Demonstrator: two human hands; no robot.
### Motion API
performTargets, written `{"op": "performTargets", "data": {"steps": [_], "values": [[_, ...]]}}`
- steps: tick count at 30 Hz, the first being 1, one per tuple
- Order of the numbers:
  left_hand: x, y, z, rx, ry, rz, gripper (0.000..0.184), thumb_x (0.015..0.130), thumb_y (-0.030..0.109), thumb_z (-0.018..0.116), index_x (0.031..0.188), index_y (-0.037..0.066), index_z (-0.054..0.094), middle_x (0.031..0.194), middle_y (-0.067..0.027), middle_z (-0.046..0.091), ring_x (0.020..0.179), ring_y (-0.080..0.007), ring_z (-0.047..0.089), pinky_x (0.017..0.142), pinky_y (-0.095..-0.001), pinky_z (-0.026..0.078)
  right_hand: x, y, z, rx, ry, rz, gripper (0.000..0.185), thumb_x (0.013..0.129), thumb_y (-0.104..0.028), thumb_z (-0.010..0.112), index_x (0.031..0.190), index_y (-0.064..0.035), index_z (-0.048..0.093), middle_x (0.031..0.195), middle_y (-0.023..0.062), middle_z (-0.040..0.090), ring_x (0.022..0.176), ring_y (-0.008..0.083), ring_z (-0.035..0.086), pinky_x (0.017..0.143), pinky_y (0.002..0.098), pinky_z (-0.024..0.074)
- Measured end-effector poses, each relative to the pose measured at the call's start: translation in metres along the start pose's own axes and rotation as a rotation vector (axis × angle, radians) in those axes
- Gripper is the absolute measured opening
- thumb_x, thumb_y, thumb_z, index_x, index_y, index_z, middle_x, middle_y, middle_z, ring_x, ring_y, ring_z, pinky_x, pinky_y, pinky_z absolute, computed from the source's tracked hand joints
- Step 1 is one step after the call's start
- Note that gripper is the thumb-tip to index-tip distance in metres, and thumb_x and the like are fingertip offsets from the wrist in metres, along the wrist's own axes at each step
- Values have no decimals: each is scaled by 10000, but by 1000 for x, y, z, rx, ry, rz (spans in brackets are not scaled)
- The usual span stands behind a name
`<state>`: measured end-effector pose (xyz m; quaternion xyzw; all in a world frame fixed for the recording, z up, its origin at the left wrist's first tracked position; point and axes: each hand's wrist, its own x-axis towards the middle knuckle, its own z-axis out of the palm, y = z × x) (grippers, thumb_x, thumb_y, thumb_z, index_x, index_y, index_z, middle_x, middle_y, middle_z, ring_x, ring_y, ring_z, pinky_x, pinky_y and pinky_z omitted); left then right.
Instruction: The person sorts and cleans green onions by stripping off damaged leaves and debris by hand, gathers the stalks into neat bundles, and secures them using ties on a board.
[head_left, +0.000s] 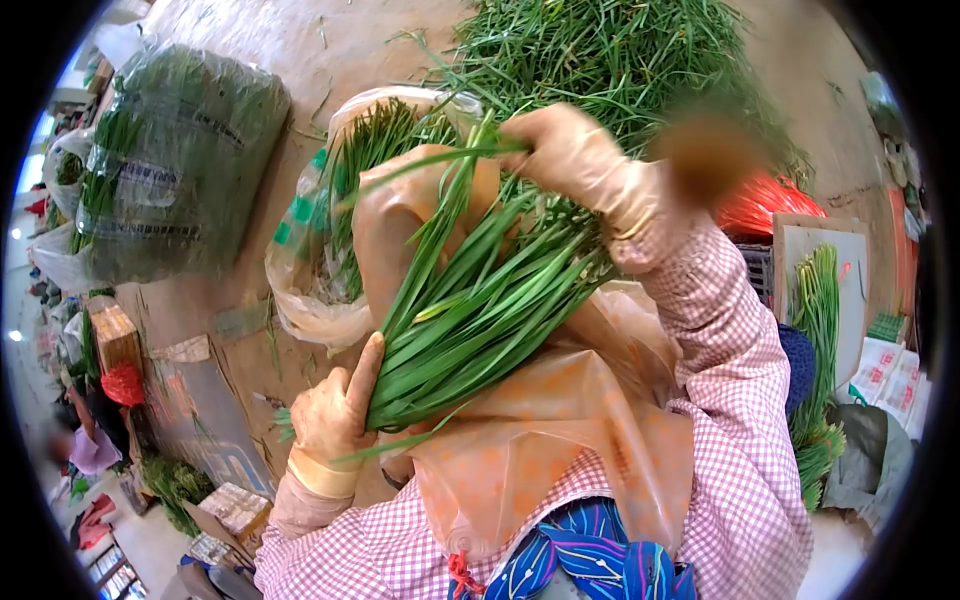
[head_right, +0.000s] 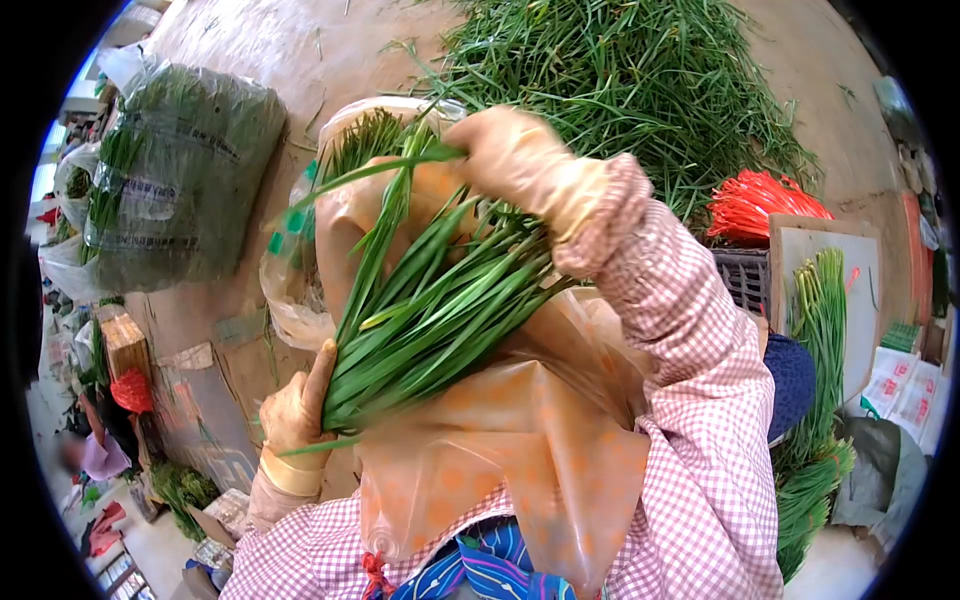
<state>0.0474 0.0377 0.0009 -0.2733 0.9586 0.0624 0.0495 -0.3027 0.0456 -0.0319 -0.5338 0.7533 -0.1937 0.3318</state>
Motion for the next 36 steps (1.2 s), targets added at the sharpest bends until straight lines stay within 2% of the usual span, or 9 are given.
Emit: {"op": "performTargets", "data": {"steps": [5,7,9,13,19,21,23,28,36], "values": [[5,0,-1,70,38,47,747,670,250,671,1382,204,451,599,-43,383,489,-189,506,437,-336,399,-30,49,-30,-119,301,120,167,898,-177,570,899,-20,628,709,90,633,575,199,611,574,339,512],[8,2,-3,119,71,80,727,673,272,669,1370,210,470,597,-43,379,481,-182,495,432,-329,394,-55,30,-10,222,449,-221,138,885,-175,601,899,-45,648,701,92,617,630,195,611,590,339,507],[14,7,-13,118,41,71,685,703,331,656,1357,220,486,596,-43,381,481,-180,493,432,-325,399,-67,4,12,436,243,-423,204,783,-203,702,889,-37,648,706,100,590,610,192,564,528,316,439],[14,5,-16,305,21,139,667,736,452,616,1354,239,486,619,-45,417,490,-186,502,441,-327,410,-62,-32,54,-216,192,-598,196,697,-218,727,810,-84,640,794,83,570,813,297,566,700,396,452],[16,6,-24,221,9,156,634,748,310,613,1363,248,472,659,-61,464,509,-203,522,456,-356,420,-62,-27,67,99,217,-763,143,764,-141,675,861,-70,597,828,66,588,826,249,582,720,361,465],[16,1,-20,156,6,141,613,758,251,604,1358,244,478,683,-60,493,525,-208,533,469,-356,425,-69,-14,48,986,-58,-214,145,847,-180,655,900,-63,588,756,30,594,679,184,589,611,307,472],[14,-1,-14,164,13,138,623,745,227,611,1355,242,481,696,-60,505,536,-212,541,476,-356,429,-76,2,22,1237,99,31,230,889,-317,625,940,-95,598,573,-23,538,436,68,454,398,207,341],[16,-5,-12,77,16,150,662,696,176,650,1338,238,499,715,-60,527,557,-221,558,486,-349,436,-59,87,-29,912,740,-192,134,953,-146,510,961,-74,623,787,16,629,572,32,489,480,154,405],[26,-2,-26,246,33,209,616,715,176,598,1322,250,523,670,-42,464,529,-190,524,475,-337,421,-23,7,-21,44,389,-361,519,818,-416,660,1149,-28,563,1058,154,633,956,259,617,829,365,497]]}}
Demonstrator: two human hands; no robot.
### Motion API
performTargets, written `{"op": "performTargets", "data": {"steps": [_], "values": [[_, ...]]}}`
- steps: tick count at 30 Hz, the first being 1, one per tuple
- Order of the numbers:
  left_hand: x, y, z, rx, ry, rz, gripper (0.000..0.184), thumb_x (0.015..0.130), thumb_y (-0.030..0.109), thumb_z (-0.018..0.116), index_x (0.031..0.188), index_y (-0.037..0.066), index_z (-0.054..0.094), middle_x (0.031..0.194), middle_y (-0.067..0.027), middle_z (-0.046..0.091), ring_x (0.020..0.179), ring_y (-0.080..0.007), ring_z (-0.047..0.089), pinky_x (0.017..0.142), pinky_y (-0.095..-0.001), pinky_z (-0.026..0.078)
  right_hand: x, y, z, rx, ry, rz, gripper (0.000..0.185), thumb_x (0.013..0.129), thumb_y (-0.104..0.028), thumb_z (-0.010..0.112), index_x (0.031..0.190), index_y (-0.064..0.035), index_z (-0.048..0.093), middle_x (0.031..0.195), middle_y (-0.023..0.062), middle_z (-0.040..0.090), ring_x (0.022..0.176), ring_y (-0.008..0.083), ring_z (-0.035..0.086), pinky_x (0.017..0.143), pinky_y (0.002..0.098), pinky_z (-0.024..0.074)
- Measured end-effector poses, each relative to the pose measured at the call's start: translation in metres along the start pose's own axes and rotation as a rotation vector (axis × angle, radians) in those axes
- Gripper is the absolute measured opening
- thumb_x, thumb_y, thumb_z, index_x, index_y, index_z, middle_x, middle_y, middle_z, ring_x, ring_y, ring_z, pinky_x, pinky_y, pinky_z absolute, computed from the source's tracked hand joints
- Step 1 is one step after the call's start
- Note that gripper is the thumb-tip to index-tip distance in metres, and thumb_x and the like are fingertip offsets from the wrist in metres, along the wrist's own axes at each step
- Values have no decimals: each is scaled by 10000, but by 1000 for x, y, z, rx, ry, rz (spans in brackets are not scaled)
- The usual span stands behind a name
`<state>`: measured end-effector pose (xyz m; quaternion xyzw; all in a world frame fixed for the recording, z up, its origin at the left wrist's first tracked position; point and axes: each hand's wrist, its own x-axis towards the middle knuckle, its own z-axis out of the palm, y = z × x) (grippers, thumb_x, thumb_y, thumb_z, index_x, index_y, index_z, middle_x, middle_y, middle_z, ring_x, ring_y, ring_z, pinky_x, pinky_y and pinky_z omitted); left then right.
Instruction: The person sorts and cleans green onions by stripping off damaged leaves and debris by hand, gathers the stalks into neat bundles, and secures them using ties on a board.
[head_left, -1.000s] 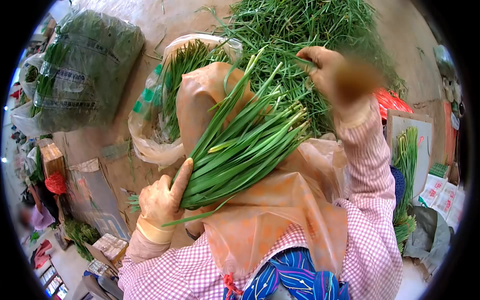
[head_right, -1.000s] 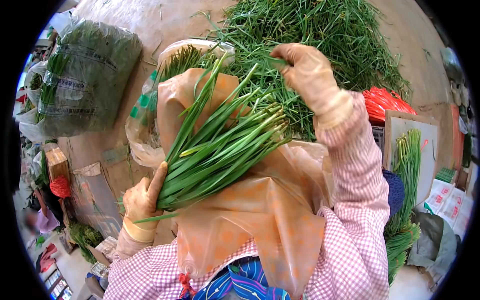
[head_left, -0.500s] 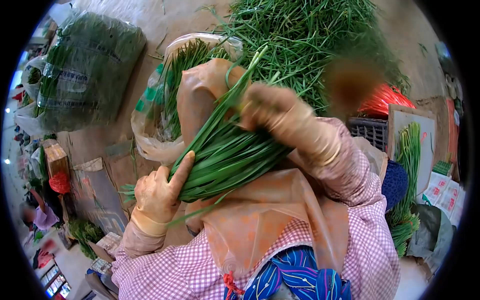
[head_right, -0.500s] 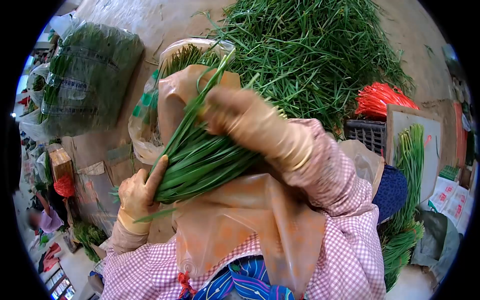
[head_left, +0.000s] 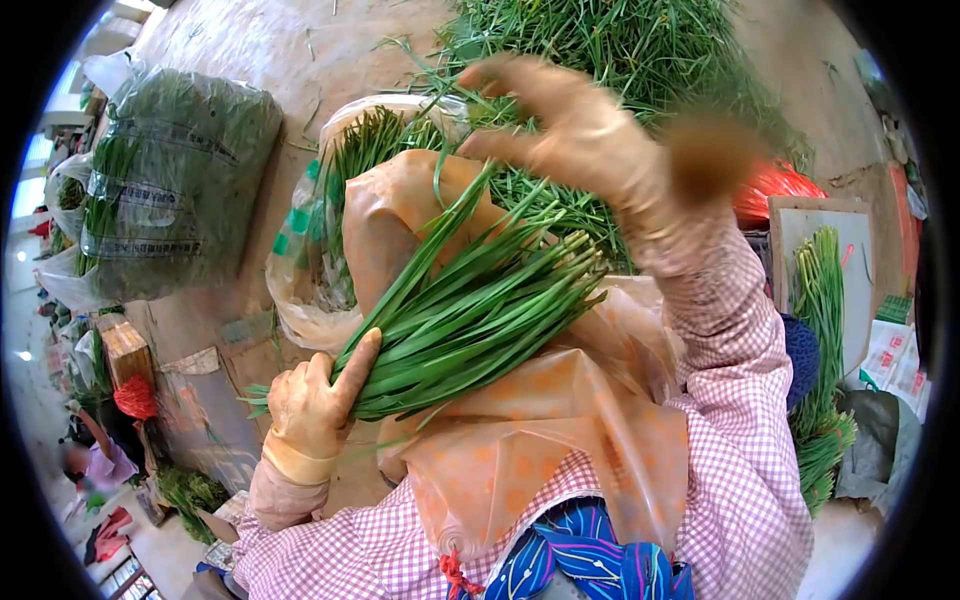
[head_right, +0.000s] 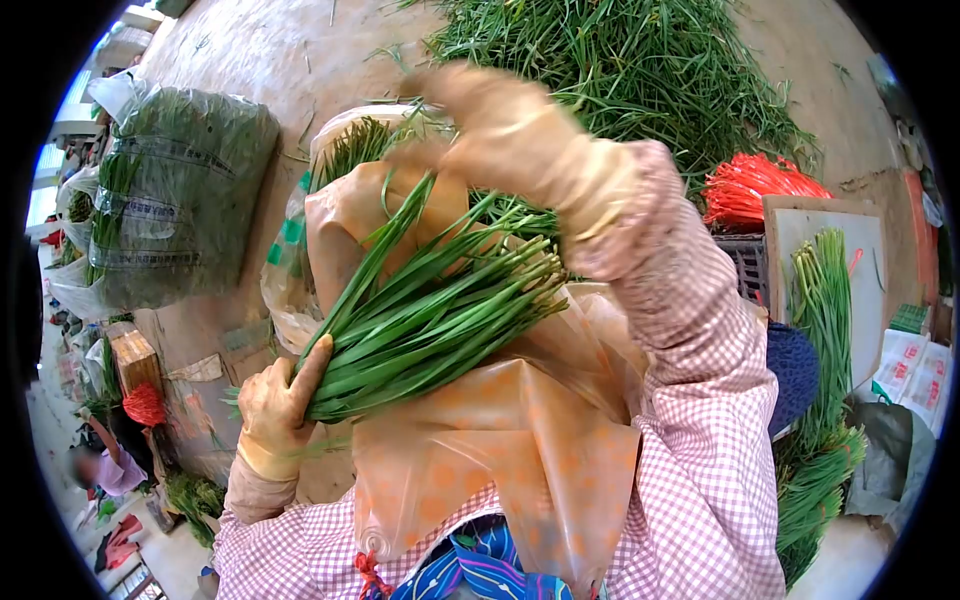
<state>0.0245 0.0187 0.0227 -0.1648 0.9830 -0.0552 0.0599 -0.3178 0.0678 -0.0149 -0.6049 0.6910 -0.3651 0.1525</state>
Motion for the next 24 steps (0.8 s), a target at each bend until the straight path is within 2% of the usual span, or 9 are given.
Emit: {"op": "performTargets", "data": {"steps": [4,7,11,12,15,16,19,22,24], "values": [[8,-7,-13,123,2,92,611,710,218,596,1316,265,530,620,-17,419,510,-164,511,465,-322,417,18,-30,27,-297,-677,47,387,824,-369,628,1027,-39,624,896,171,651,860,325,630,773,387,502],[10,-18,-15,170,-6,116,599,711,223,595,1305,270,542,590,-5,397,491,-153,499,456,-318,415,1,6,36,47,-445,91,286,837,-294,600,970,-44,637,810,164,649,773,302,635,719,372,502],[29,-21,-32,-158,-25,14,620,694,163,638,1301,250,546,589,-24,431,497,-211,531,457,-345,427,-28,80,32,-157,-260,334,214,852,-218,571,966,-44,617,802,163,632,727,287,612,690,367,490],[38,-18,-52,-273,-245,-105,601,689,8,639,1275,116,563,831,-110,631,751,-278,638,674,-364,512,-36,94,21,-200,-335,515,313,862,-268,542,1104,-83,616,1008,139,653,934,306,616,828,400,488],[49,-33,-39,-936,-58,-195,543,734,-35,588,1270,36,546,1068,-135,655,958,-222,630,861,-314,483,-86,163,51,577,171,915,248,860,-292,630,943,-58,615,886,71,664,731,202,634,662,388,516],[67,-30,-57,-992,-154,-254,487,777,-47,543,1263,-18,528,1206,-125,599,1085,-177,560,974,-294,405,-95,165,57,830,118,920,312,816,-313,703,1003,-84,606,840,38,649,678,152,612,605,350,507],[122,-35,-70,-964,-97,-62,477,782,-92,511,1252,-9,533,1133,-121,627,1041,-169,581,938,-266,426,-109,142,99,1542,-169,834,650,800,-550,634,1266,-134,457,1238,141,524,990,269,587,852,418,501],[177,-26,-95,-1219,-214,-100,441,804,14,609,1240,-6,542,1085,-88,637,1013,-150,580,924,-256,440,-110,127,138,2048,-60,522,552,904,-419,553,1327,-93,411,1310,135,490,1165,278,516,985,468,440],[195,-24,-109,-1302,-260,-191,493,760,40,638,1237,-30,530,931,-76,653,769,-141,603,693,-244,488,-110,126,131,2036,27,436,507,931,-380,523,1334,-95,408,1317,128,489,1171,268,514,987,463,443]]}}
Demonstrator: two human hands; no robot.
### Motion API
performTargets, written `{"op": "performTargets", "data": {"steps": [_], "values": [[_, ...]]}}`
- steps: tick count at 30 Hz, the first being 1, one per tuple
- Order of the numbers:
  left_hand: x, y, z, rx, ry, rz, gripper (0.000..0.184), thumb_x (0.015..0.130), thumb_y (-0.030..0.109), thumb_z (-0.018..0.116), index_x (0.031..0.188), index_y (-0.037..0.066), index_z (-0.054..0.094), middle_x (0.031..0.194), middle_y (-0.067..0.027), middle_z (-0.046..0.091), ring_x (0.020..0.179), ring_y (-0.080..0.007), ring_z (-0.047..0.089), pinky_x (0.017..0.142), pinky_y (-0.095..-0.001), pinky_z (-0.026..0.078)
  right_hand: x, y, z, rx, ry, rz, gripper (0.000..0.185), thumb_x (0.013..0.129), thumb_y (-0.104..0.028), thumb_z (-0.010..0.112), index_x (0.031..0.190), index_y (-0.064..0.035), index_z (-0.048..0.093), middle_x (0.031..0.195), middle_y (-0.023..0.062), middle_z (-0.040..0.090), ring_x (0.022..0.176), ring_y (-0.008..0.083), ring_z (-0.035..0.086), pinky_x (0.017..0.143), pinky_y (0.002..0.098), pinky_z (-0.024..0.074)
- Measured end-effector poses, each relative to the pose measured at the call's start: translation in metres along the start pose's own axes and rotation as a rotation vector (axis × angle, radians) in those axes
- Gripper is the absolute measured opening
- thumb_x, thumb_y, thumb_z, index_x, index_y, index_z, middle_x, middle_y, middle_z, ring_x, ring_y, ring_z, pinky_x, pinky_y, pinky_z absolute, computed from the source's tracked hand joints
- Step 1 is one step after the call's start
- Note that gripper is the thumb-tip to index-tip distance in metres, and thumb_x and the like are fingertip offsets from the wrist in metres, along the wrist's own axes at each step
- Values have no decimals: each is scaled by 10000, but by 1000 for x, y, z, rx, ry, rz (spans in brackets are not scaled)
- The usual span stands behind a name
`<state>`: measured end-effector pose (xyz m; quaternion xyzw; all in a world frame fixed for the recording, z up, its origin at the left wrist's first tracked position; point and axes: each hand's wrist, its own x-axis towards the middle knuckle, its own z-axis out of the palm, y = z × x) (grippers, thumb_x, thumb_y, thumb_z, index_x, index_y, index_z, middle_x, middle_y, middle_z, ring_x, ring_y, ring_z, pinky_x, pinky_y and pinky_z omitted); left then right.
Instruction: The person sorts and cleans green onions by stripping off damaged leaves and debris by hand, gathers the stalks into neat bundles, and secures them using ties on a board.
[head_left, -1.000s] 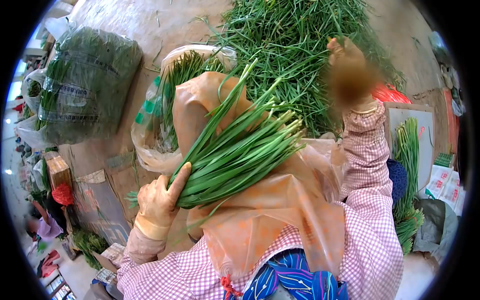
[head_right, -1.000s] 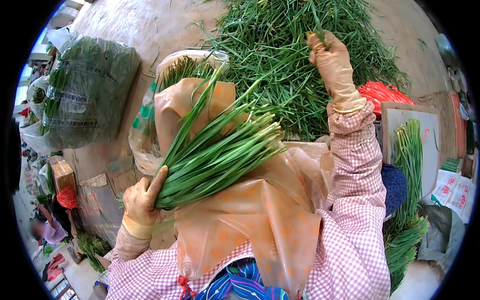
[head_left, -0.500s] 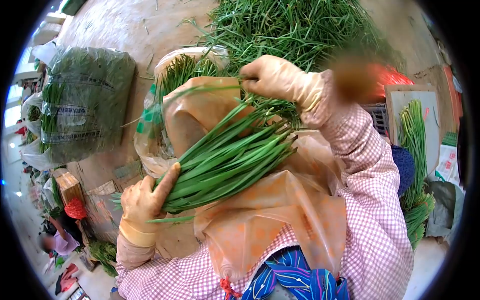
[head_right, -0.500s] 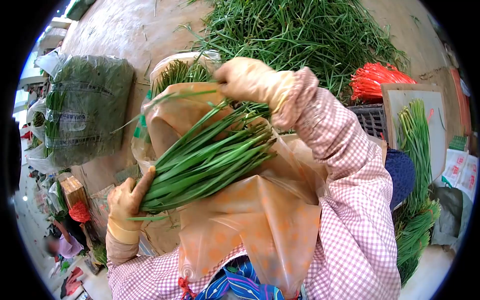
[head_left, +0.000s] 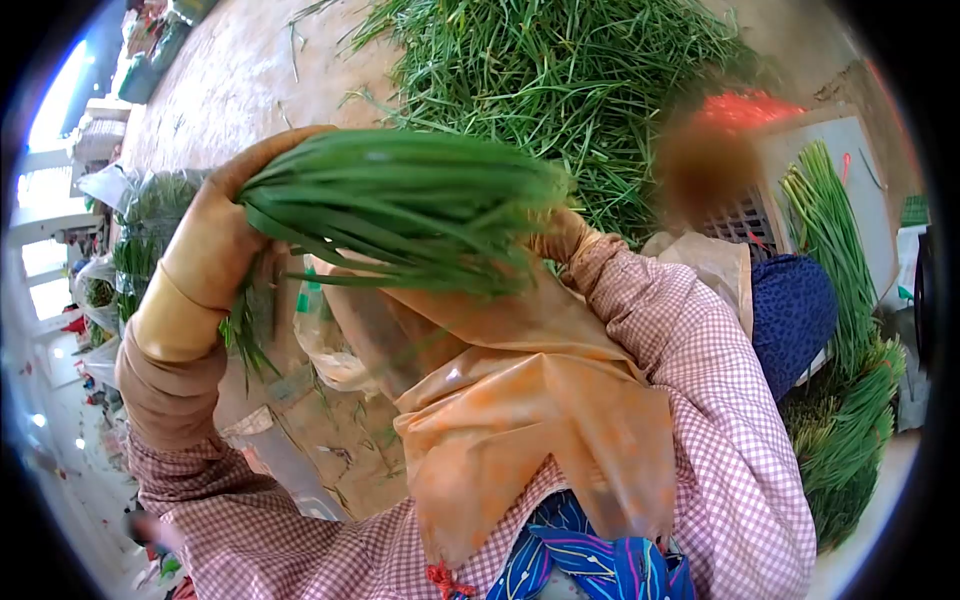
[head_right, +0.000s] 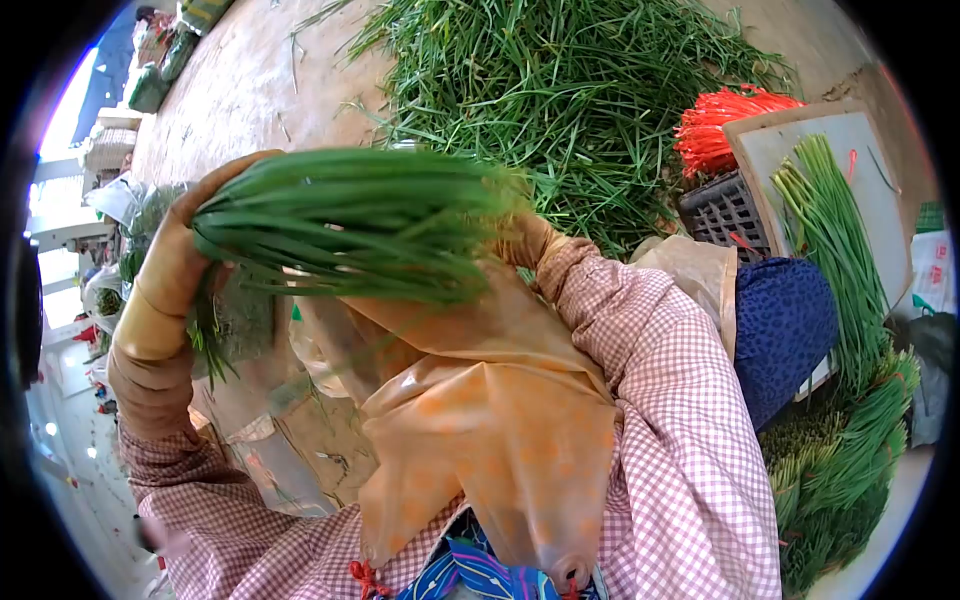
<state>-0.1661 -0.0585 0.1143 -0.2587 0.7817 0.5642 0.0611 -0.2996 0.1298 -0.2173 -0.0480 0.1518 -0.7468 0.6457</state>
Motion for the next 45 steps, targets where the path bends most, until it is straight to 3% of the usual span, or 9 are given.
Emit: {"op": "performTargets", "data": {"steps": [5,10,17,19,23,25,33,37,45], "values": [[-8,-30,-22,-169,-11,-140,99,824,109,557,849,15,578,512,-85,497,350,-142,466,294,-257,317,2,-47,23,-57,-139,-272,470,951,-354,495,1334,-94,410,1314,135,494,1147,228,538,918,382,498],[-66,-92,-7,-722,-27,-805,176,844,225,639,872,83,538,570,8,419,407,-91,397,339,-216,255,5,-68,60,-172,-193,-113,411,929,-312,554,1229,-33,526,1116,92,618,999,180,601,848,308,521],[-147,-176,45,-1136,-114,-671,274,840,93,630,1087,75,513,596,8,383,447,-75,315,420,-224,244,30,-84,100,-1205,225,-226,132,870,-198,634,956,-99,648,642,-31,555,499,35,465,436,169,343],[-156,-195,57,-1110,-152,-696,302,844,98,629,1118,75,503,597,8,385,449,-75,317,417,-217,249,10,-119,121,-907,541,-281,149,864,-209,649,959,-95,633,597,-54,503,432,18,358,392,152,274],[-158,-196,70,-1101,-159,-589,326,835,109,642,1131,65,512,597,8,387,453,-76,320,409,-218,259,-25,-200,73,-379,102,-535,173,894,-195,583,990,-51,590,559,-69,421,404,43,298,388,194,301],[-156,-197,71,-1090,-149,-580,324,833,108,643,1128,65,513,597,8,389,452,-77,322,409,-219,259,-32,-174,95,-922,534,-412,361,898,-384,588,1077,-74,547,690,-7,579,458,65,465,406,188,363],[-157,-188,69,-1058,-128,-571,319,826,103,648,1114,62,517,598,5,397,448,-79,330,406,-223,259,-13,-81,156,-1482,-63,131,598,812,-520,642,1181,-51,593,1130,110,624,1083,213,558,968,368,400],[-146,-177,66,-1046,-132,-544,317,822,101,650,1107,61,519,599,3,401,447,-80,333,405,-225,259,-6,-79,170,-2160,-22,17,578,767,-568,633,1016,-47,662,963,138,667,964,283,607,882,377,441],[-136,-183,68,-1061,-138,-546,312,814,96,655,1094,58,523,600,1,408,443,-83,341,402,-228,259,10,-47,140,-1606,40,-330,280,894,-339,543,993,-100,650,876,160,659,800,294,630,742,365,495]]}}
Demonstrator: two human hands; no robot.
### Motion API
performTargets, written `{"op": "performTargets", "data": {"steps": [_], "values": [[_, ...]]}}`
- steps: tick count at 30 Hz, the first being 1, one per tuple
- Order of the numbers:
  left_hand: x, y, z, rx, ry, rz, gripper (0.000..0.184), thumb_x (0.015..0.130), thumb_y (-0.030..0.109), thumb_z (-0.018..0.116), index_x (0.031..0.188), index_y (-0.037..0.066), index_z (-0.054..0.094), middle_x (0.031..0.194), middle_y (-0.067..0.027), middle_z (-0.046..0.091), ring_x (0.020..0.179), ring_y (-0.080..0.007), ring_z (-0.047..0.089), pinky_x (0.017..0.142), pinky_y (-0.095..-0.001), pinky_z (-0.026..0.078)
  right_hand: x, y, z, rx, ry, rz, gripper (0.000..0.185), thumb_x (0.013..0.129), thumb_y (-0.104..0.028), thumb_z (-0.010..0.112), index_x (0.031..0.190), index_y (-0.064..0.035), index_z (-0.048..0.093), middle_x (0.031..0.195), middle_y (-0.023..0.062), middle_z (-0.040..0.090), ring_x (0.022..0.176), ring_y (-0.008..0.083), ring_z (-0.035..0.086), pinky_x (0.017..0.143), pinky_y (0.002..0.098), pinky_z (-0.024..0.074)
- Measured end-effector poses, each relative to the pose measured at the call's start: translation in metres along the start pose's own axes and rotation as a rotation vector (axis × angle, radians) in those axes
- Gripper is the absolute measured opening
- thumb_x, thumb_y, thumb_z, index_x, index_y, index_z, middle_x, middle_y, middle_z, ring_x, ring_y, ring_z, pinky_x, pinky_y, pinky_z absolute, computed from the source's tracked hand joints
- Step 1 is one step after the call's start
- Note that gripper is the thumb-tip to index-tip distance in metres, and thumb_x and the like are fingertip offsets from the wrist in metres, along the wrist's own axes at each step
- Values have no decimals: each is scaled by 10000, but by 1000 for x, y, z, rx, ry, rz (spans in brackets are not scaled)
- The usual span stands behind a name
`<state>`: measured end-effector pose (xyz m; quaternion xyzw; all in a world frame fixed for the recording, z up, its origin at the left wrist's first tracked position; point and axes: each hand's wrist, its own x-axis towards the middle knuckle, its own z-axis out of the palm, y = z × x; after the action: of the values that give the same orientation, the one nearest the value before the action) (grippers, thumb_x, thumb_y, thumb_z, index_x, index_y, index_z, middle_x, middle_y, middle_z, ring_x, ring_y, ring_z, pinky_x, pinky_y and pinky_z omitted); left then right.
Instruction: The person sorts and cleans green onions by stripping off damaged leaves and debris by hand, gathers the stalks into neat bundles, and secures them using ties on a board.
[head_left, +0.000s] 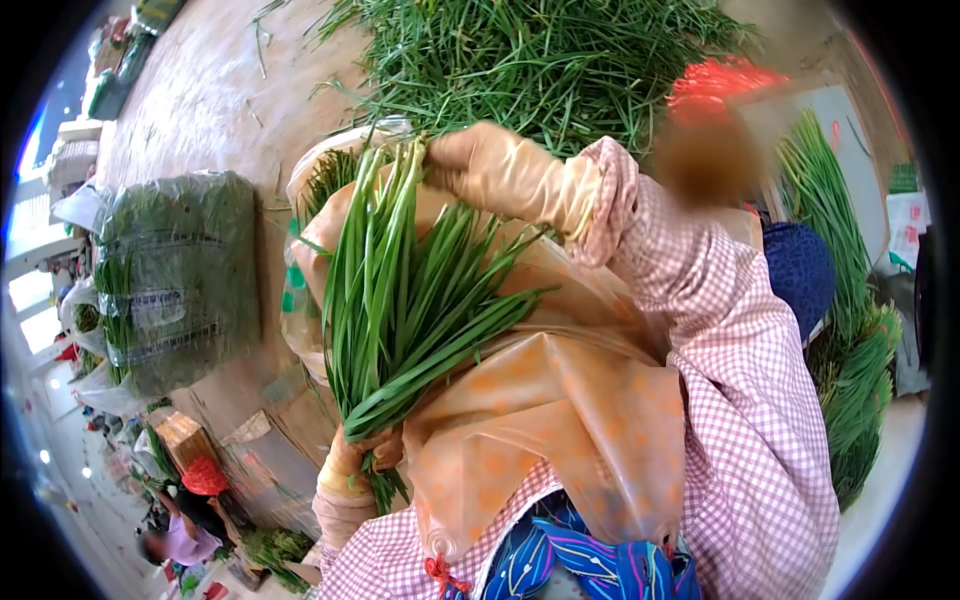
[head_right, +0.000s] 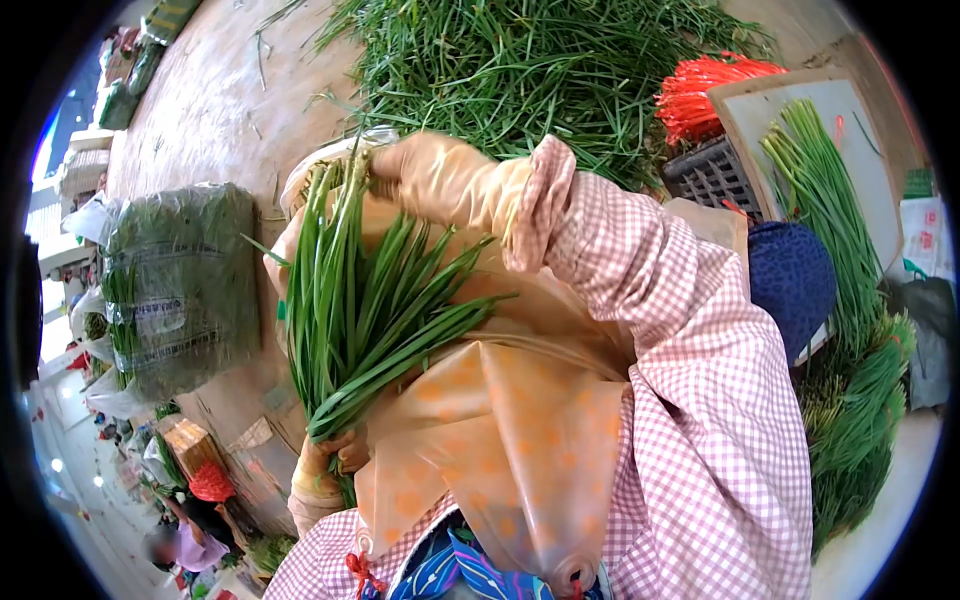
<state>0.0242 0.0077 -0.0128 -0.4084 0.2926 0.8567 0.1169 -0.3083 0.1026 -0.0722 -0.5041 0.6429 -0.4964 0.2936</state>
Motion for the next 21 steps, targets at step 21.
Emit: {"op": "performTargets", "data": {"steps": [21], "values": [[-6,-40,-15,-111,124,-7,299,794,84,667,1058,51,532,603,-7,429,433,-89,360,395,-238,259,-34,94,-87,1,249,561,203,883,-261,615,974,-82,640,622,9,572,476,76,496,453,239,423]]}}
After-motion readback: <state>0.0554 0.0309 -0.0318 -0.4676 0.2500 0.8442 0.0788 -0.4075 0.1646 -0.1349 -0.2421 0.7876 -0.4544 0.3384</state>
